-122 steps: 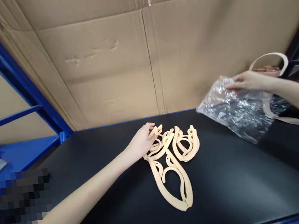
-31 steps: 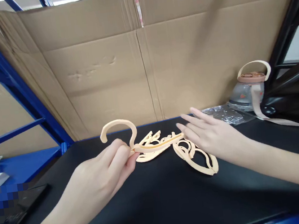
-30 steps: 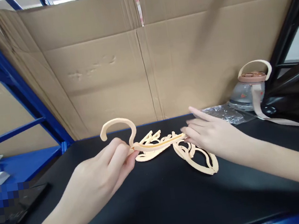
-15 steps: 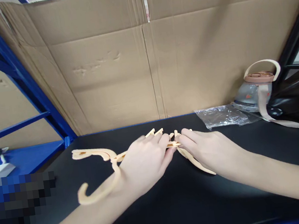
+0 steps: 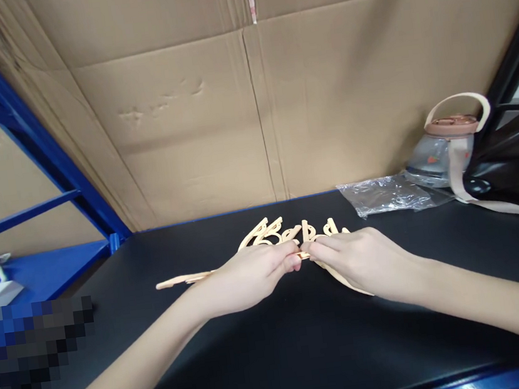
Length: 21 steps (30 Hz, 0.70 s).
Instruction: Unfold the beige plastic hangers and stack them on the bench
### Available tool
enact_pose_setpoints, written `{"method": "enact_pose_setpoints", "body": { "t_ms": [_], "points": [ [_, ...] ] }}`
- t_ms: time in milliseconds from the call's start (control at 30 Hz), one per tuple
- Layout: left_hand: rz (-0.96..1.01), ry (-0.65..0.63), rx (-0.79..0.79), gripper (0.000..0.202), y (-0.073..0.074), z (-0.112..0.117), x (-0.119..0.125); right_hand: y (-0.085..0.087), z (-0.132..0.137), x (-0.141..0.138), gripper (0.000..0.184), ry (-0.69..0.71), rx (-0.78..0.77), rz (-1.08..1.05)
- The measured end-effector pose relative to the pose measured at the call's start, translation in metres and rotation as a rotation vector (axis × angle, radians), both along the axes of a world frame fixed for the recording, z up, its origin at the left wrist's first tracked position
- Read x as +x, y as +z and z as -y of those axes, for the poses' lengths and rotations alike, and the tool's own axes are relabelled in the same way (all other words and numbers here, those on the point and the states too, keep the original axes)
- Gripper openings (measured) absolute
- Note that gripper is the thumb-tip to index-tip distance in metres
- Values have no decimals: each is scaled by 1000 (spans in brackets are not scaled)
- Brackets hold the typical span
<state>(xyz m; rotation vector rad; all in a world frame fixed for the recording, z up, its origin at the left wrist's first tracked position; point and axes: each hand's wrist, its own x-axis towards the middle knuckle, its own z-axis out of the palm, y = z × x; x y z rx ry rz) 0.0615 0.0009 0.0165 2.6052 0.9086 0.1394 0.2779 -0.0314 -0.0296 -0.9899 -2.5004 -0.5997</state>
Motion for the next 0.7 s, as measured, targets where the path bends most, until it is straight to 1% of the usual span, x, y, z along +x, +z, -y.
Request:
{"method": "enact_pose_setpoints", "body": {
  "t_ms": [100, 167, 233, 300, 367, 433, 500, 533, 633, 700],
  "points": [
    [-20, 23, -15, 29, -1, 3, 0, 1, -1, 1, 18, 9, -210, -74],
    [-53, 28, -9, 30, -1, 6, 1, 4, -1, 0, 18, 12, -306, -110],
    [-68, 63, 6, 30, -2, 9, 1, 9, 0, -2, 21, -4, -394, -143],
    [-15, 119, 43, 27, -4, 12, 3, 12, 1, -3, 27, -32, -495, -192],
    [87, 130, 119, 16, -9, 14, 7, 13, 2, -4, 32, -47, -585, -256],
    [163, 85, 204, 7, -16, 15, 11, 12, 2, -5, 33, -47, -634, -307],
    [194, 58, 262, 7, -23, 14, 15, 11, 3, -6, 33, -64, -634, -331],
    [202, 66, 273, 9, -27, 13, 16, 10, 3, -6, 33, -80, -626, -332],
    [218, 118, 233, 11, -36, 13, 19, 8, 4, -6, 32, -98, -626, -305],
    [218, 149, 193, 13, -39, 14, 21, 8, 3, -5, 33, -68, -669, -294]
  ]
}}
